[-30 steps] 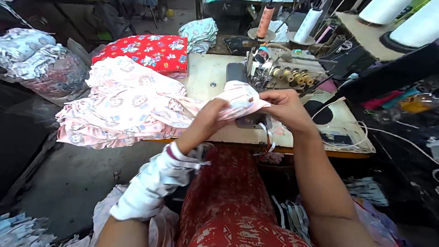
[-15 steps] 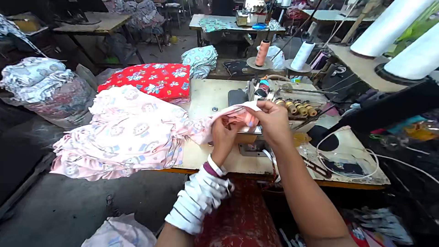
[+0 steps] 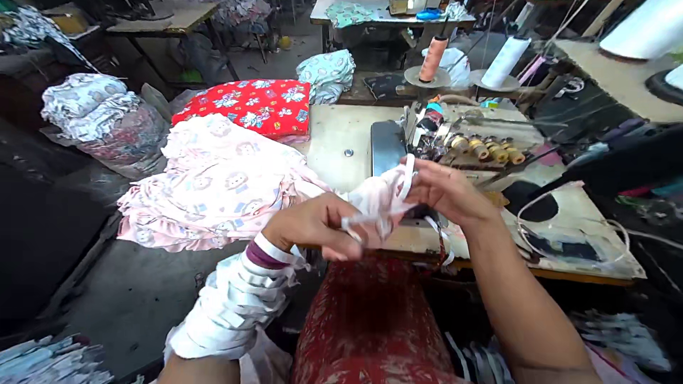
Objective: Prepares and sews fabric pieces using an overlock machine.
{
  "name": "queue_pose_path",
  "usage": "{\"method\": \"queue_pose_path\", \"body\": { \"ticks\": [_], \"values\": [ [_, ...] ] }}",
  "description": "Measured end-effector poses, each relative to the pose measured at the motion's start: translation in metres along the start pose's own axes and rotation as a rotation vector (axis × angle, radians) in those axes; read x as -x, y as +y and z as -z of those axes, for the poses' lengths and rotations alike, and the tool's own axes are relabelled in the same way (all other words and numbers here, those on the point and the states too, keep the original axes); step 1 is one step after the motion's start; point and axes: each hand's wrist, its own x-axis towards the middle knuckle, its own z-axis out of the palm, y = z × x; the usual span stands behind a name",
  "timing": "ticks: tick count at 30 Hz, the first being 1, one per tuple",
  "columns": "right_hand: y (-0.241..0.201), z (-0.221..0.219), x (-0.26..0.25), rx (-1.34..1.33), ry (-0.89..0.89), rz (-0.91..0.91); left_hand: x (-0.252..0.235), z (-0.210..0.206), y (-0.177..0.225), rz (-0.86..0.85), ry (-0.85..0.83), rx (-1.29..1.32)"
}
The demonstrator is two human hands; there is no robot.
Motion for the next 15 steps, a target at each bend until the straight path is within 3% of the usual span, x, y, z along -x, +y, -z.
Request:
{"method": "queue_pose_path", "body": {
  "ticks": [2, 3, 6, 9, 11, 15],
  "values": [
    [0.001, -0.017, 0.014, -0.11, 0.084, -0.02, -0.01, -0.025, 0.013, 0.06, -0.277, -0.168],
    [0.001, -0.028, 0.027, -0.094, 0.068, 0.013, -0.016, -0.034, 0.015, 0.086, -0.326, -0.256],
    [0.008, -0.055, 0.081, 0.183, -0.048, 0.123, -0.017, -0.042, 0.012, 0.175, -0.209, -0.446],
    [0.022, -0.057, 0.12, 0.385, -0.03, 0.161, -0.014, -0.042, 0.017, 0.284, -0.067, -0.702],
    [0.03, -0.05, 0.134, 0.41, 0.007, 0.143, -0.009, -0.045, 0.006, 0.255, 0.027, -0.846],
    [0.032, -0.043, 0.139, 0.514, 0.054, 0.099, -0.009, -0.058, -0.004, 0.219, -0.017, -0.663]
  ]
}}
